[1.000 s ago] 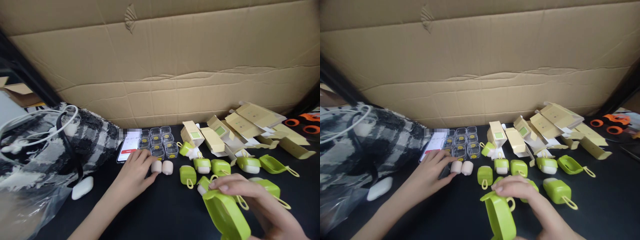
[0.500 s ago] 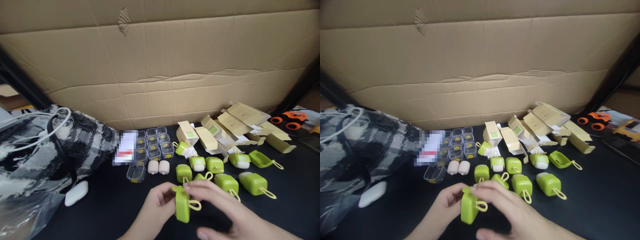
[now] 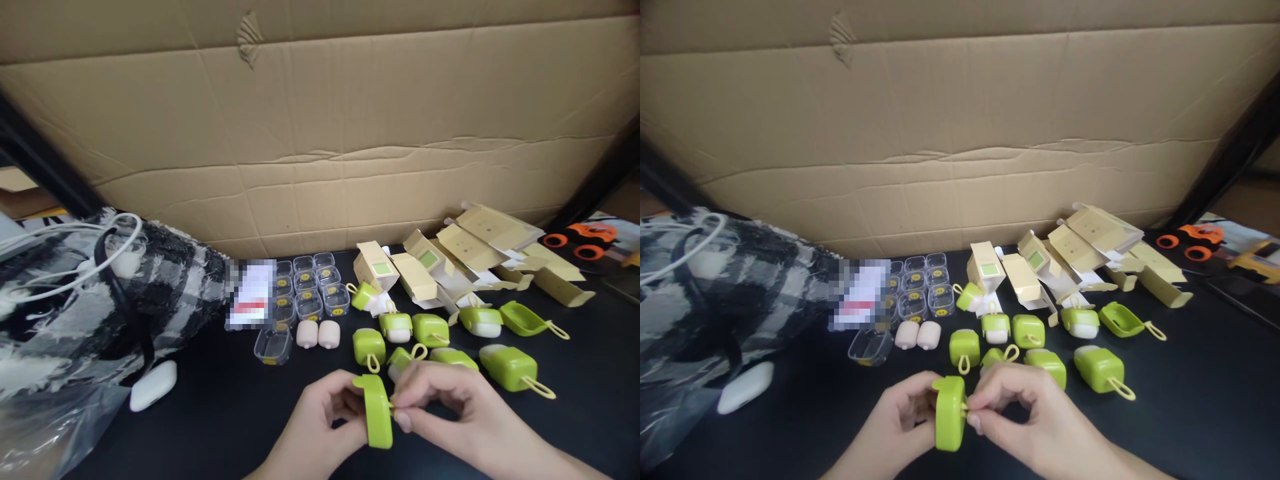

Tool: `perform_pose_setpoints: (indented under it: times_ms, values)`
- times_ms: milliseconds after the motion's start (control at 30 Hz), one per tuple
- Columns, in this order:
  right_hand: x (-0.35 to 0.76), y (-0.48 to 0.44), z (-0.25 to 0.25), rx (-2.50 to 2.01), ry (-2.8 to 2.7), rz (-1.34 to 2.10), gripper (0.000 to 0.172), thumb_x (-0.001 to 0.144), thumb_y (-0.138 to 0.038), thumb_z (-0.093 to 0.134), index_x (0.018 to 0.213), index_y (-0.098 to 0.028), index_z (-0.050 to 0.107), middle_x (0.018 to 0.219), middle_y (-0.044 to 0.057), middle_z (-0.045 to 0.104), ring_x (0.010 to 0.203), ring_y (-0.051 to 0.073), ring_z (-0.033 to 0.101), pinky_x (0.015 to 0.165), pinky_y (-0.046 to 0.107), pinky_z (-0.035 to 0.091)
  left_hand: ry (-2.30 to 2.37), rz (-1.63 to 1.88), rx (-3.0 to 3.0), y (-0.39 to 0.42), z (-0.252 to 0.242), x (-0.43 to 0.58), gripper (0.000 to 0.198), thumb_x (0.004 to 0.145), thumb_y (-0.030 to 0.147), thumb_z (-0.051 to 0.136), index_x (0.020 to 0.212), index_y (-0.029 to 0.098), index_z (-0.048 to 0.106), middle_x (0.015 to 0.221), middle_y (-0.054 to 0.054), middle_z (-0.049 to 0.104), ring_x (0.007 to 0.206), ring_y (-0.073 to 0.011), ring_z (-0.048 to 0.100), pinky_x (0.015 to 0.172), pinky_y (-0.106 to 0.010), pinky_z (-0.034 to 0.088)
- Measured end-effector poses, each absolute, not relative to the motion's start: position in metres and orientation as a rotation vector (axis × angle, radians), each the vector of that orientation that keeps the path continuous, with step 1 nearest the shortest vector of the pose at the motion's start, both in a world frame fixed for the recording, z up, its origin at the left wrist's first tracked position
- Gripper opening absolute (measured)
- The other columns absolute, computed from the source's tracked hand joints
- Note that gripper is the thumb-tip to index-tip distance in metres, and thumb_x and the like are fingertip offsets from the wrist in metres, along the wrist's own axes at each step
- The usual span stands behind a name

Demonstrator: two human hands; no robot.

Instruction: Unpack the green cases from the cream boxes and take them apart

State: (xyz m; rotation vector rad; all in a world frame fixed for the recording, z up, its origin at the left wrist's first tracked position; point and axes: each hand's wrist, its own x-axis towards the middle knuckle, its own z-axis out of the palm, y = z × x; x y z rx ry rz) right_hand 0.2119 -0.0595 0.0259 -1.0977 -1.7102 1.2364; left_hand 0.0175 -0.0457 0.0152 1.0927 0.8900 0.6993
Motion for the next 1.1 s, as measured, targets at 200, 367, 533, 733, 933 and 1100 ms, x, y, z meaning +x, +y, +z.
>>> perform_pose_setpoints:
  times_ms: [200, 367, 533, 733, 933, 1100]
  values:
    - [0.212, -0.061, 0.026, -1.040, -1.824, 1.159, 0.013, 0.082, -0.023, 0.063, 0.071, -0.017, 0.066, 0.072, 0.003, 0.068, 0.066, 0.014, 0.065, 0.065, 0.024, 0.055, 0.966, 0.618, 1.381, -0.048, 0.020, 0.016, 0.012, 0.068, 0.019, 0.070, 0.076, 0.013, 0.062, 0.076, -0.002, 0.061, 0.072, -0.0163, 0.059, 0.069, -0.026, 0.048]
    - [0.212, -0.066, 0.031, -0.990, -1.902, 1.087, 0.013, 0.085, -0.022, 0.061, 0.073, -0.018, 0.063, 0.075, 0.001, 0.067, 0.067, 0.012, 0.064, 0.064, 0.021, 0.055, 0.953, 0.558, 1.437, -0.050, 0.021, 0.015, 0.010, 0.070, 0.020, 0.066, 0.075, 0.014, 0.060, 0.073, -0.001, 0.060, 0.072, -0.0160, 0.060, 0.068, -0.024, 0.047]
    - [0.215, -0.068, 0.040, -0.985, -2.144, 0.784, 0.018, 0.080, -0.025, 0.067, 0.097, -0.021, 0.062, 0.095, 0.005, 0.067, 0.088, 0.016, 0.066, 0.076, 0.022, 0.055, 0.887, 0.579, 1.419, -0.051, 0.022, 0.015, 0.015, 0.074, 0.018, 0.062, 0.088, 0.012, 0.064, 0.085, -0.005, 0.065, 0.082, -0.0186, 0.062, 0.077, -0.028, 0.048]
    - [0.215, -0.069, 0.040, -0.772, -2.577, 0.170, 0.051, 0.081, -0.025, 0.067, 0.129, -0.026, 0.049, 0.109, 0.004, 0.068, 0.090, 0.019, 0.067, 0.083, 0.027, 0.054, 0.825, 0.620, 1.561, -0.055, 0.020, 0.014, 0.007, 0.070, 0.015, 0.064, 0.074, 0.014, 0.059, 0.091, -0.007, 0.057, 0.084, -0.0191, 0.058, 0.074, -0.028, 0.048]
    - [0.248, -0.068, 0.039, -1.065, -2.101, 0.197, 0.048, 0.072, -0.020, 0.066, 0.115, -0.024, 0.044, 0.108, 0.006, 0.060, 0.099, 0.021, 0.063, 0.083, 0.026, 0.053, 0.876, 0.845, 1.475, -0.053, 0.023, 0.011, 0.009, 0.076, 0.013, 0.056, 0.073, 0.018, 0.049, 0.084, -0.002, 0.057, 0.076, -0.0136, 0.056, 0.071, -0.025, 0.046]
    - [0.337, -0.061, 0.021, -1.511, -1.633, -0.146, 0.032, 0.075, -0.041, 0.063, 0.101, -0.028, 0.050, 0.096, 0.006, 0.057, 0.088, 0.029, 0.060, 0.084, 0.044, 0.048, 0.895, 0.744, 1.468, -0.053, 0.017, 0.013, 0.010, 0.074, 0.012, 0.056, 0.072, 0.018, 0.049, 0.080, -0.002, 0.059, 0.071, -0.0130, 0.054, 0.068, -0.026, 0.043]
